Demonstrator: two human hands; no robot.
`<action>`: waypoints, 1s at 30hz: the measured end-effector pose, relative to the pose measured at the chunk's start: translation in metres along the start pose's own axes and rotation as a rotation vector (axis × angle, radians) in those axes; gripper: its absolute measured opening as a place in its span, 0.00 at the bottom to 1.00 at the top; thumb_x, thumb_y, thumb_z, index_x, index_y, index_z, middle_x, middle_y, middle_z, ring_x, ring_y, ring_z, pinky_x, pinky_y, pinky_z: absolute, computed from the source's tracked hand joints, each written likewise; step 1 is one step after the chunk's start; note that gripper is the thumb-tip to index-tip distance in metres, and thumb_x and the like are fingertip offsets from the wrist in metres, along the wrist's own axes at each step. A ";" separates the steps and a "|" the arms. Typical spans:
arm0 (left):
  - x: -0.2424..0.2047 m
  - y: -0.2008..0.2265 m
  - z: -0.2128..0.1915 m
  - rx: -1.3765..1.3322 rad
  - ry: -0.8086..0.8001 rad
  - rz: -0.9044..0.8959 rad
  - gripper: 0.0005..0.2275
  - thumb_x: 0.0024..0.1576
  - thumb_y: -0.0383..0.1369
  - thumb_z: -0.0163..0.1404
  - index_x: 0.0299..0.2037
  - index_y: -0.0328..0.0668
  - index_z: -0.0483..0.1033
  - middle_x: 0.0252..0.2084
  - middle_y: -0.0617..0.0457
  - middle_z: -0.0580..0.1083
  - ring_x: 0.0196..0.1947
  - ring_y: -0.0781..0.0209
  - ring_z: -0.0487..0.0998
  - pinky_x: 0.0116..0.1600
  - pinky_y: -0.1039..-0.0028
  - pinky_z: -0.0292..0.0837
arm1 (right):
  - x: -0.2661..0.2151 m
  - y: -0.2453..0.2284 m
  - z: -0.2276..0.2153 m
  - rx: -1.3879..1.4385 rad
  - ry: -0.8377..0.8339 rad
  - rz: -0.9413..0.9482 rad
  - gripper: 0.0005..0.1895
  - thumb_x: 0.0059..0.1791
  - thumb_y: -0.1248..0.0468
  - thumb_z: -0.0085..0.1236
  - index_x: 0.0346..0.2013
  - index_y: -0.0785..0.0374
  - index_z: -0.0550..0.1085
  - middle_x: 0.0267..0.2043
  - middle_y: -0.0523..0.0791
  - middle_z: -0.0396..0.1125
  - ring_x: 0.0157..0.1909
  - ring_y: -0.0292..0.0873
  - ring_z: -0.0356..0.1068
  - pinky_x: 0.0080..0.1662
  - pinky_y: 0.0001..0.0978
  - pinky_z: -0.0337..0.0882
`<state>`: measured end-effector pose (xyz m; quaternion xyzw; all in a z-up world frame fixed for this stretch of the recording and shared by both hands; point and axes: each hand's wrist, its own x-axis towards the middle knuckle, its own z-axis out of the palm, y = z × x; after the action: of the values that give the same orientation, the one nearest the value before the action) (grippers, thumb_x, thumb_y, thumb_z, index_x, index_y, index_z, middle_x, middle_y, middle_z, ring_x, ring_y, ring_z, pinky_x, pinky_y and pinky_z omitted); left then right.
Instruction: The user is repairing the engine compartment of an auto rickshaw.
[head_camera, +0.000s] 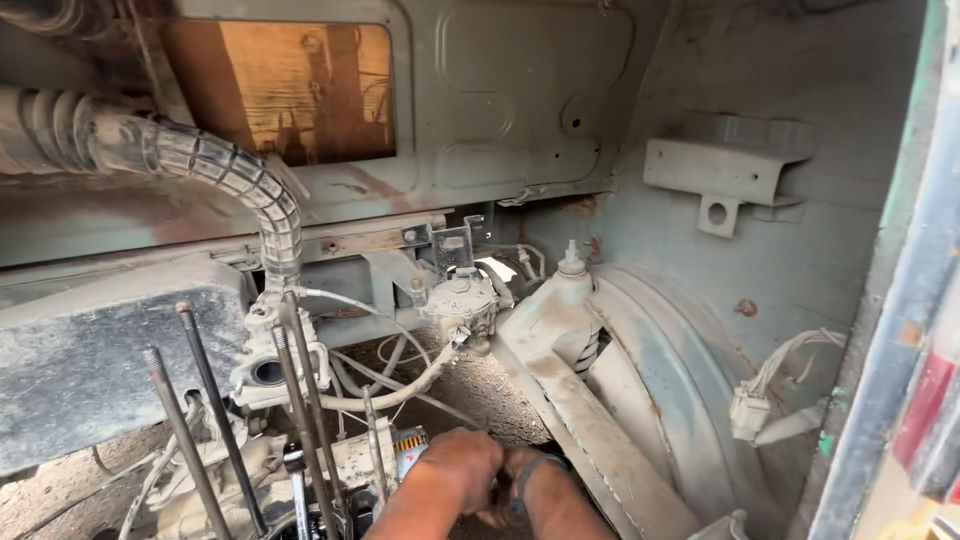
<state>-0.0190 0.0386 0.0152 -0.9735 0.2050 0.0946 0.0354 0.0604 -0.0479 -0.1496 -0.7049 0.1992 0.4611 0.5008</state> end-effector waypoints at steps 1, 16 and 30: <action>0.002 -0.002 0.000 -0.017 -0.020 -0.028 0.14 0.50 0.36 0.64 0.42 0.37 0.82 0.49 0.40 0.79 0.51 0.43 0.80 0.56 0.61 0.76 | -0.003 -0.007 -0.009 0.016 0.002 0.000 0.22 0.56 0.53 0.39 0.34 0.66 0.75 0.28 0.52 0.75 0.27 0.48 0.75 0.32 0.42 0.75; 0.008 -0.001 -0.002 0.052 -0.174 -0.116 0.17 0.51 0.26 0.58 0.52 0.36 0.80 0.60 0.41 0.74 0.59 0.43 0.76 0.61 0.58 0.74 | 0.020 -0.019 -0.056 -0.074 -0.219 0.128 0.30 0.57 0.50 0.38 0.38 0.77 0.75 0.31 0.57 0.73 0.25 0.49 0.74 0.27 0.39 0.77; -0.005 0.009 -0.015 -0.020 -0.243 -0.208 0.13 0.56 0.29 0.58 0.50 0.36 0.79 0.56 0.44 0.76 0.57 0.52 0.78 0.63 0.64 0.73 | -0.005 -0.028 -0.041 0.331 -0.064 -0.128 0.13 0.59 0.66 0.46 0.48 0.77 0.71 0.39 0.58 0.71 0.30 0.50 0.78 0.34 0.36 0.83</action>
<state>-0.0250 0.0306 0.0310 -0.9712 0.0964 0.2094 0.0597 0.0969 -0.0740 -0.1277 -0.6088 0.2111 0.4114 0.6446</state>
